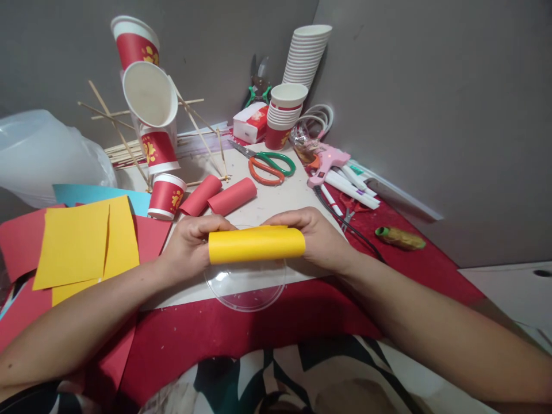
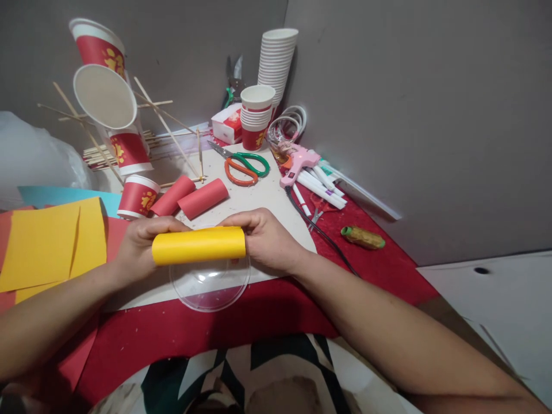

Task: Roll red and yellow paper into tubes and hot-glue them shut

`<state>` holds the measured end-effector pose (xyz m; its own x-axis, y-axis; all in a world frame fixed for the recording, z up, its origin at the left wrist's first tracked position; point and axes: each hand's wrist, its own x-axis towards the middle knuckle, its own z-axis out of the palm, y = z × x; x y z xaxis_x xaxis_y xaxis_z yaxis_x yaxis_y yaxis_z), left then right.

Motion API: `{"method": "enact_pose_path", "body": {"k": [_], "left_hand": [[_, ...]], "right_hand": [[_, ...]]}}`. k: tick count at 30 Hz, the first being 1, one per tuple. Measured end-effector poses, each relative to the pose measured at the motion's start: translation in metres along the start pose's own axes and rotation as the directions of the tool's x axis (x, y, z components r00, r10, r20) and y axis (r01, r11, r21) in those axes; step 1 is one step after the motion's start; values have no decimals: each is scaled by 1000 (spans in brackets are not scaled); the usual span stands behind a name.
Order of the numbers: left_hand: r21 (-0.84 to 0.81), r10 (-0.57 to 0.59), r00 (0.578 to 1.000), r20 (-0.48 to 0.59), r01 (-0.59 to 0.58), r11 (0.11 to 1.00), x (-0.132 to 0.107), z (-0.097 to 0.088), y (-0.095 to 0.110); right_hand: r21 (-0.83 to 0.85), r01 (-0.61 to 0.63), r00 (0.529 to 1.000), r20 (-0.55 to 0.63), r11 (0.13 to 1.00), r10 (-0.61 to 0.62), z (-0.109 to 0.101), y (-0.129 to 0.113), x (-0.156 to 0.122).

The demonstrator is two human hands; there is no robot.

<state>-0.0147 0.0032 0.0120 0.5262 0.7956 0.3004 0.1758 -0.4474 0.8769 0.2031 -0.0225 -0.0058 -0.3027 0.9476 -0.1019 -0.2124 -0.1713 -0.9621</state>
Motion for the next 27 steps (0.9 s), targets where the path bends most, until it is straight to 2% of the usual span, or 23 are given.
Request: {"method": "enact_pose_path", "body": {"k": [3, 6, 8, 10, 12, 15, 18, 20, 22, 24, 27], "left_hand": [[16, 37, 999, 10, -37, 999, -2, -1, -1], [-27, 5, 1000, -3, -5, 1000, -2, 0, 2], [-97, -42, 999, -9, 41, 994, -1, 2, 4], [-192, -110, 994, -3, 108, 975, 0, 3, 6], [-278, -185, 983, 8, 179, 944, 2, 4, 5], [-333, -230, 973, -33, 206, 920, 5, 2, 1], [-339, -231, 956, -182, 160, 927, 8, -4, 0], [-379, -266, 931, -251, 159, 912, 9, -9, 3], [-436, -331, 914, -233, 207, 876, 10, -12, 8], [-463, -402, 904, -149, 295, 836, 10, -13, 13], [-459, -483, 875, -27, 418, 784, 12, -13, 16]], "right_hand": [[-100, 112, 994, 11, 989, -112, -3, 0, 0], [-217, 262, 965, 53, 940, -257, -7, 0, -1], [-300, 405, 913, 94, 863, -396, -10, -1, -1], [-396, 540, 836, 151, 743, -528, -13, -3, -2], [-488, 623, 763, 209, 611, -612, -16, -5, -4], [-577, 673, 677, 229, 463, -700, -22, -7, -5], [-615, 720, 552, 227, 322, -802, -27, -7, -4], [-660, 720, 488, 261, 215, -833, -30, -8, -4], [-718, 689, 460, 327, 99, -826, -32, -10, -3], [-748, 664, 443, 395, -2, -805, -32, -13, -4], [-752, 655, 426, 442, -67, -789, -32, -14, -5]]}}
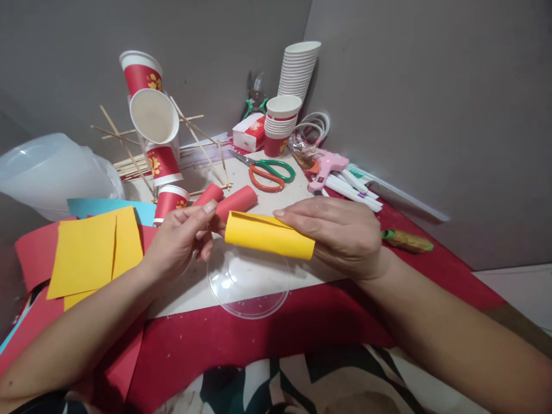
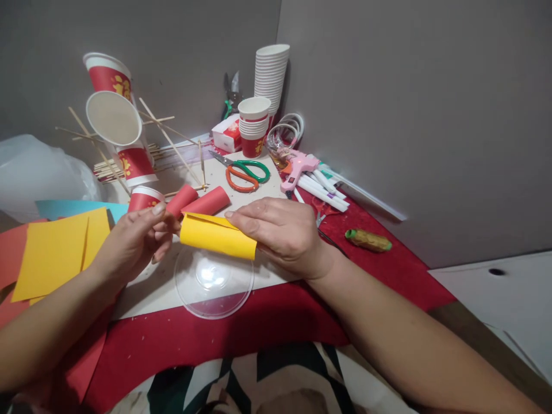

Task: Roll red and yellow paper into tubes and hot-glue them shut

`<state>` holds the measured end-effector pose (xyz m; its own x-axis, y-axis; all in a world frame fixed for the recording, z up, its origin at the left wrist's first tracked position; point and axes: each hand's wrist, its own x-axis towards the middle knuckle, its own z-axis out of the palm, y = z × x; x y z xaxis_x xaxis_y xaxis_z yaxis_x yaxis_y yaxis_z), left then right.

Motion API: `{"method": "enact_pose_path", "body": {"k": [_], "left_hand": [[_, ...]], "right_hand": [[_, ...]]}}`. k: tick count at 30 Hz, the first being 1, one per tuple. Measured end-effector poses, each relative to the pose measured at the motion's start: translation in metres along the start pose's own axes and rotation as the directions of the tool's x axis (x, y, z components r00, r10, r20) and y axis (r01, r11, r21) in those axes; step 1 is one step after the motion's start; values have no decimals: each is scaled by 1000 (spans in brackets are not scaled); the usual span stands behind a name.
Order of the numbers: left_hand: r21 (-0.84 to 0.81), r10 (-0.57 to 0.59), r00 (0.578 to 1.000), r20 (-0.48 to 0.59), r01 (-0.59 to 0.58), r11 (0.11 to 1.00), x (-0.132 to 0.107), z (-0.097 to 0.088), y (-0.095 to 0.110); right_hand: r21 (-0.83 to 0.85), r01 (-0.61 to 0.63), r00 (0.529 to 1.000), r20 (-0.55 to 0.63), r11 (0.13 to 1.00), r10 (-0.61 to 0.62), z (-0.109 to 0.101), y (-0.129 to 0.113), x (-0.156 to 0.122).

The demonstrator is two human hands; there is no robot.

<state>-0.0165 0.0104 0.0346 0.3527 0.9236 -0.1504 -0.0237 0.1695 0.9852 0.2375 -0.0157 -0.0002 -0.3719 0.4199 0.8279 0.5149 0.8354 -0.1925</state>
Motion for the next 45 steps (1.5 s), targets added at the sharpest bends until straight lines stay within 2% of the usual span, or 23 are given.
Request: {"method": "enact_pose_path", "body": {"k": [4, 7, 11, 14, 16, 17, 18, 20, 22, 25, 28, 30, 33, 38, 45], "left_hand": [[-46, -150, 987, 54, 152, 987, 3, -1, 0], [-39, -266, 952, 148, 275, 961, 3, -2, -1], [34, -341, 915, 216, 342, 939, 0, -1, -1], [10, -338, 920, 200, 343, 939, 0, 0, -1], [-31, -292, 946, 140, 299, 954, 1, 1, -2], [-48, -256, 961, 102, 262, 964, 1, 1, -3], [-59, -212, 975, 65, 216, 975, 1, 1, -3], [-56, -109, 994, 7, 109, 992, 1, 1, -5], [-23, -6, 1000, -29, 5, 1000, -1, 1, -7], [81, 107, 992, -63, -102, 991, -5, 5, -8], [249, 206, 975, -82, -181, 951, -9, 11, -9], [347, 271, 960, -75, -229, 910, -12, 13, -10], [404, 318, 947, -56, -269, 874, -13, 15, -13], [330, 244, 969, -48, -216, 919, -13, 13, -18], [107, 83, 996, -13, -81, 991, -8, 12, -18]], "right_hand": [[-26, 28, 999, 36, 999, -27, 4, -1, -3], [-70, 87, 994, 69, 994, -83, 7, -2, -4], [-76, 133, 987, 98, 988, -125, 9, -2, -4], [-14, 65, 995, 83, 998, -64, 10, 1, -4], [43, -97, 994, 58, 994, 95, 11, 3, -3], [72, -217, 976, 38, 974, 214, 11, 3, -1], [106, -343, 939, 9, 933, 344, 11, 3, 0], [219, -546, 820, -57, 809, 569, 11, 1, 2], [356, -643, 709, -58, 678, 703, 11, -1, 2], [507, -684, 626, 38, 525, 779, 14, -3, 0], [618, -685, 591, 160, 387, 791, 18, -5, -3], [665, -678, 592, 242, 313, 769, 20, -8, -2], [692, -683, 591, 336, 234, 733, 20, -12, 0], [697, -705, 545, 416, 129, 728, 18, -14, 2], [684, -725, 475, 416, 77, 775, 19, -14, 3]]}}
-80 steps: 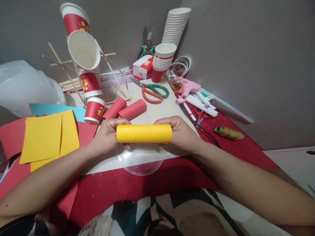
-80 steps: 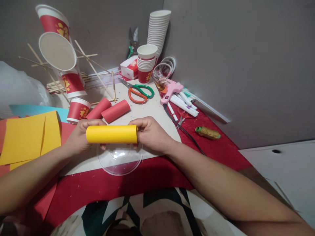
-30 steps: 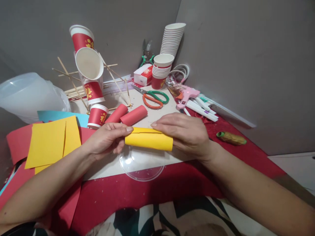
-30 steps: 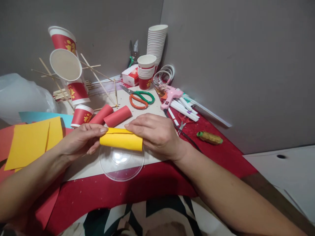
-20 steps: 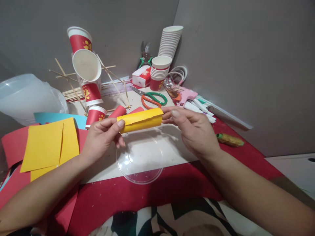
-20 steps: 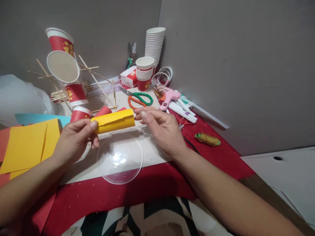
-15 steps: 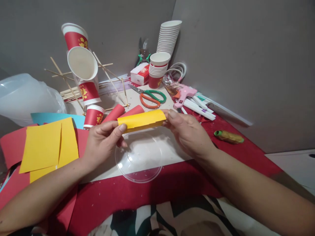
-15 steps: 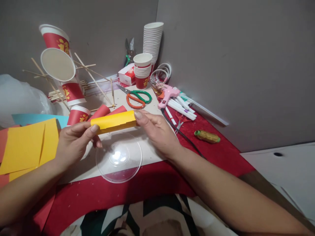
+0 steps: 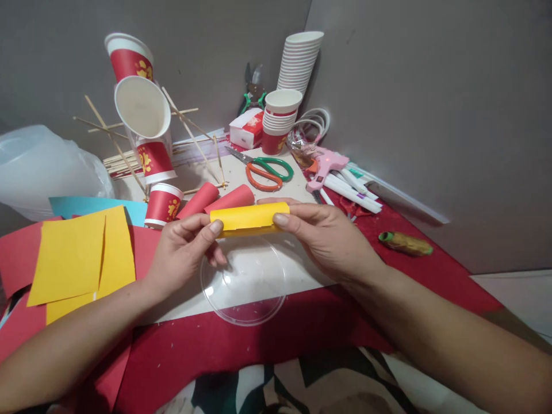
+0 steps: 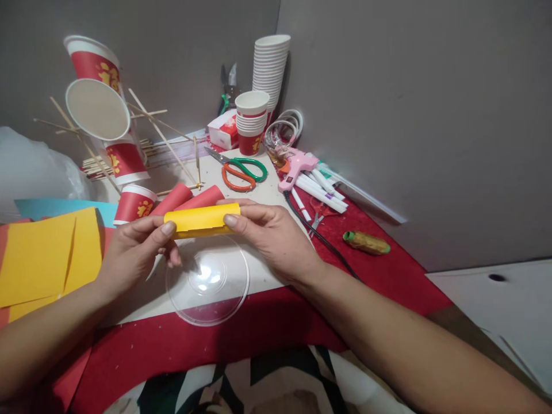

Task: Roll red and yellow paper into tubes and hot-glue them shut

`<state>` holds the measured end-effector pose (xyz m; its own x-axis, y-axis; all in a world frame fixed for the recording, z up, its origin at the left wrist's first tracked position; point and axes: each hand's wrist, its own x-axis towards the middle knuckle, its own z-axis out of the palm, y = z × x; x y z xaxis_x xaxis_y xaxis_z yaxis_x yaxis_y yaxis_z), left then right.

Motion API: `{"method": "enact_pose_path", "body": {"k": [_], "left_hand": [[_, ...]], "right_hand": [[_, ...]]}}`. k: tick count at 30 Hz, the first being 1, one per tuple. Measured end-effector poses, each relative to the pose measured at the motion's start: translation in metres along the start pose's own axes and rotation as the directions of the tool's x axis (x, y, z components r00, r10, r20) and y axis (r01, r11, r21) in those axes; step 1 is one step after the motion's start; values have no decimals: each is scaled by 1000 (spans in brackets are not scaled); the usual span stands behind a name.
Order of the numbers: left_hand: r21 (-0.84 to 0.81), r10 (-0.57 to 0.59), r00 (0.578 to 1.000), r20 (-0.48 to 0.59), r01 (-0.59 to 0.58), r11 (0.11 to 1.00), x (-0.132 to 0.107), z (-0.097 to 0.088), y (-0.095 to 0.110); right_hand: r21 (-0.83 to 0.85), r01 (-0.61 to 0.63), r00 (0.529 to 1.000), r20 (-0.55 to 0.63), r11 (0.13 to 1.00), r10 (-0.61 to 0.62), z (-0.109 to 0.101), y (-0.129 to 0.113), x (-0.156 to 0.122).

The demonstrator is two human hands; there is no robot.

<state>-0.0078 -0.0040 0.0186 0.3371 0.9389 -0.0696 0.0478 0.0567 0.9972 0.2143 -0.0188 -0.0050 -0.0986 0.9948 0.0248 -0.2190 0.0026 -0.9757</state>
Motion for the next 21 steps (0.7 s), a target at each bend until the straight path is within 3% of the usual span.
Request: {"method": "enact_pose_path", "body": {"k": [7, 12, 21], "left_hand": [[-103, -131, 984, 119, 144, 984, 4, -4, 0], [-154, -145, 971, 188, 175, 973, 6, -3, 0], [-133, -167, 971, 169, 191, 973, 5, -1, -3]], "right_hand": [[39, 27, 999, 37, 999, -29, 0, 5, 3], [9, 47, 997, 60, 999, -47, -1, 5, 3], [1, -2, 999, 32, 1000, 2, 4, 4, 0]]}}
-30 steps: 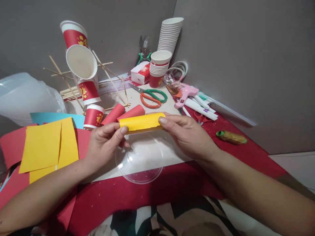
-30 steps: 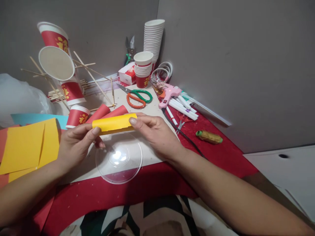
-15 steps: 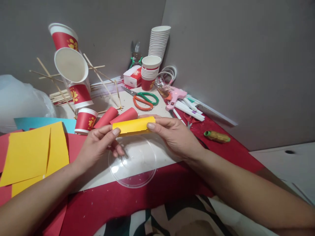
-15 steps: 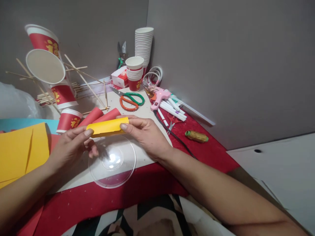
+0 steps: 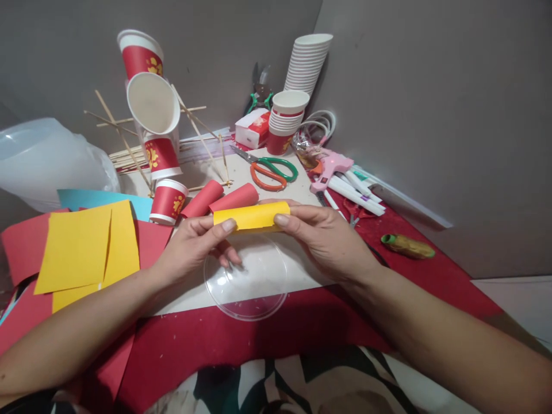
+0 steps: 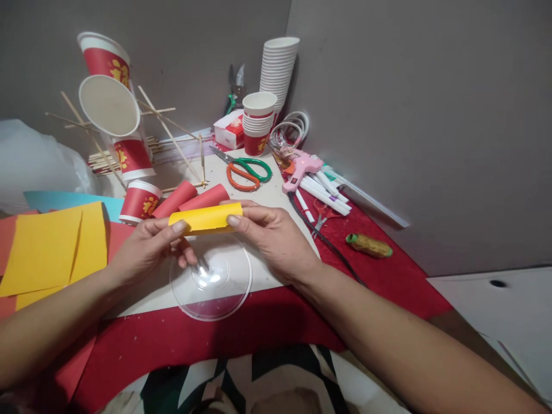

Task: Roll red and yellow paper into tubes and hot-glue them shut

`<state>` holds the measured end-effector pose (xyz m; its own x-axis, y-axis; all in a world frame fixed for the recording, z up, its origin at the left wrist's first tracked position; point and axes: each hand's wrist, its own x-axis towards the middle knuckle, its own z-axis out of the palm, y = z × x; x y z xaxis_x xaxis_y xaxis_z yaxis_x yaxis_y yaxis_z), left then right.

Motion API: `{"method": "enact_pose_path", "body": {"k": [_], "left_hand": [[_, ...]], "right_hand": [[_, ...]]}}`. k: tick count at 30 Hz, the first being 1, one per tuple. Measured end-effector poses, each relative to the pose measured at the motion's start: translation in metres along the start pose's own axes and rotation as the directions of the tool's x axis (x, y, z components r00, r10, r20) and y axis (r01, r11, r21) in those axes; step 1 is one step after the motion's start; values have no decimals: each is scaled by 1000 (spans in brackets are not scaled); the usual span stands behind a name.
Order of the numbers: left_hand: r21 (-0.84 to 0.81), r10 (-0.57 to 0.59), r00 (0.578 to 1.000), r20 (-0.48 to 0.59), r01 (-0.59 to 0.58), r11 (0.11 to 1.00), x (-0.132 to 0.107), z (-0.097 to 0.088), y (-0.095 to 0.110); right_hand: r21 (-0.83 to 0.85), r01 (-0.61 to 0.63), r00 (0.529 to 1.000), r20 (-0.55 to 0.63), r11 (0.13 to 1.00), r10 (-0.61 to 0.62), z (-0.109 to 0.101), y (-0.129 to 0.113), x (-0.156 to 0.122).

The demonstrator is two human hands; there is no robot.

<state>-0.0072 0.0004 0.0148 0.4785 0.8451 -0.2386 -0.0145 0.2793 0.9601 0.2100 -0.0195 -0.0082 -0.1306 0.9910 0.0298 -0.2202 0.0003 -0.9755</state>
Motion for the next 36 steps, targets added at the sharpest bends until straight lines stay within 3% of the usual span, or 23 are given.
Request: {"method": "enact_pose_path", "body": {"k": [6, 15, 22, 27, 36], "left_hand": [[45, 8, 1000, -14, -7, 999, -1, -1, 0], [154, 118, 988, -98, -102, 983, -4, 3, 2], [240, 191, 976, -105, -161, 957, -6, 5, 1], [316, 220, 969, -113, -175, 932, -7, 8, -2], [230, 180, 980, -79, -158, 960, -7, 7, -6]], "right_hand": [[-9, 5, 1000, 12, 1000, -5, 0, 1, 0], [65, -8, 998, 66, 998, 4, 2, 4, 0], [127, -38, 995, 93, 991, 26, 3, 8, 1], [135, -120, 988, 117, 984, 104, 2, 10, -1], [169, -210, 978, 21, 963, 210, 8, 9, -1]]}}
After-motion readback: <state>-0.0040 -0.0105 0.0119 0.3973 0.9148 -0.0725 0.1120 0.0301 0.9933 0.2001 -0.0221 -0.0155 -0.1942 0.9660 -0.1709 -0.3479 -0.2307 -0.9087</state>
